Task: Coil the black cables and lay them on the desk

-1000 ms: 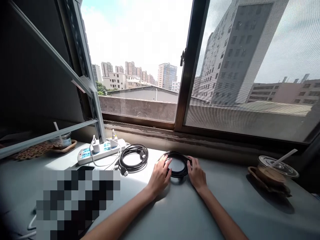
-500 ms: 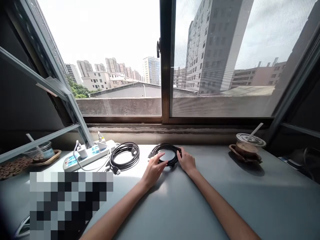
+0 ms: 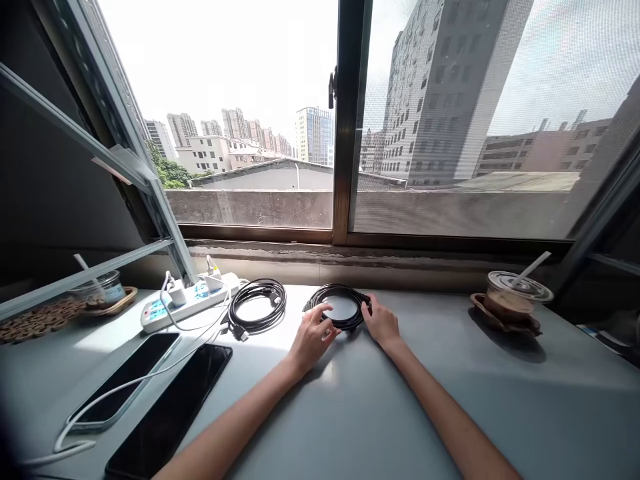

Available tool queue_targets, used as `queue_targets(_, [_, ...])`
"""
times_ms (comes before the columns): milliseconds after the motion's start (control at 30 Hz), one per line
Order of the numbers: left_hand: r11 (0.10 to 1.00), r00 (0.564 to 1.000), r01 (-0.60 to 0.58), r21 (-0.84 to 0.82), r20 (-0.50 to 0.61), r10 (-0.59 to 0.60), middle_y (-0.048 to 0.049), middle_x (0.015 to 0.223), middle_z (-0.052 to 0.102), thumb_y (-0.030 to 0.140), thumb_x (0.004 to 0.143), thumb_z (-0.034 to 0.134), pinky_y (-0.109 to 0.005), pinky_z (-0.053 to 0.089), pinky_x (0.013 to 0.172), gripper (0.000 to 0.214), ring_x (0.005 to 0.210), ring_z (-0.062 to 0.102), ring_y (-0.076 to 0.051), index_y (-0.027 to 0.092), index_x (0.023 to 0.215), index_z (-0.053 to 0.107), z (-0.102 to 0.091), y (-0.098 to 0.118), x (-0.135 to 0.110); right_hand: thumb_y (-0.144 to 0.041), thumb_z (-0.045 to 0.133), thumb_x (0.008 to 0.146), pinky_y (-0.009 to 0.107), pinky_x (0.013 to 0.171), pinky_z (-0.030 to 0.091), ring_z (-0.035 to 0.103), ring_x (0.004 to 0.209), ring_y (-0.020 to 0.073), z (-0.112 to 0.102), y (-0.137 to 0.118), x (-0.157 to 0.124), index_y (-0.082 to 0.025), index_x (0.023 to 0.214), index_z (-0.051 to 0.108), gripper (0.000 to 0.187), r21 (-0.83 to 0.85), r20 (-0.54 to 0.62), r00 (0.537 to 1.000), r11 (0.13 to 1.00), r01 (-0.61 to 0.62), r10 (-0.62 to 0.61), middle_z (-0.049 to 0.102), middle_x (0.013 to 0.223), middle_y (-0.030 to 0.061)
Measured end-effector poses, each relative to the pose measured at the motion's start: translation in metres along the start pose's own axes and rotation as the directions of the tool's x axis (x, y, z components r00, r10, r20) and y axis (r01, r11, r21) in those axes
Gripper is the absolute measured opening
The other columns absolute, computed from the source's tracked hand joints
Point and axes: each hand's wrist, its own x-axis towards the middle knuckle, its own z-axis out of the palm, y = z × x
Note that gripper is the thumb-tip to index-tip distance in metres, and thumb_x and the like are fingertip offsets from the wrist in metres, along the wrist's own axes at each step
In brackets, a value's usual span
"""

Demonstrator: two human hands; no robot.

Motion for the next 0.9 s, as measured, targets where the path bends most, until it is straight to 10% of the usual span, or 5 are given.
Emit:
queue_targets(267, [0.993, 0.914, 0.106, 0.046, 0.389, -0.115, -0.008, 0.113, 0.056, 0.037, 0.092, 0.048, -0.042, 0.036, 0.104, 0.031, 0.113, 0.047, -0.024, 0.016, 0.116, 0.05, -0.004, 0.005, 0.003, -0.037, 0.032, 0.094, 0.027, 0.065, 0.035, 0.064, 0.084, 0.0233, 0.0, 0.0, 0.001, -0.022, 0.118, 0.053, 0.034, -0.01, -0.003, 1.0, 1.0, 0.004, -0.004, 0.069, 0.091, 0.006])
queue_targets(900, [0.985, 0.894, 0.14, 0.102, 0.415, -0.171, -0.0071, 0.104, 0.056, 0.043, 0.087, 0.056, -0.039, 0.036, 0.092, 0.034, 0.1, 0.049, -0.023, 0.015, 0.106, 0.053, 0.007, 0.0, 0.006, -0.038, 0.038, 0.092, 0.025, 0.059, 0.029, 0.062, 0.077, 0.0202, -0.001, -0.001, -0.003, -0.021, 0.114, 0.056, 0.033, -0.003, -0.031, 0.999, 1.0, 0.028, -0.028, 0.069, 0.085, 0.0058])
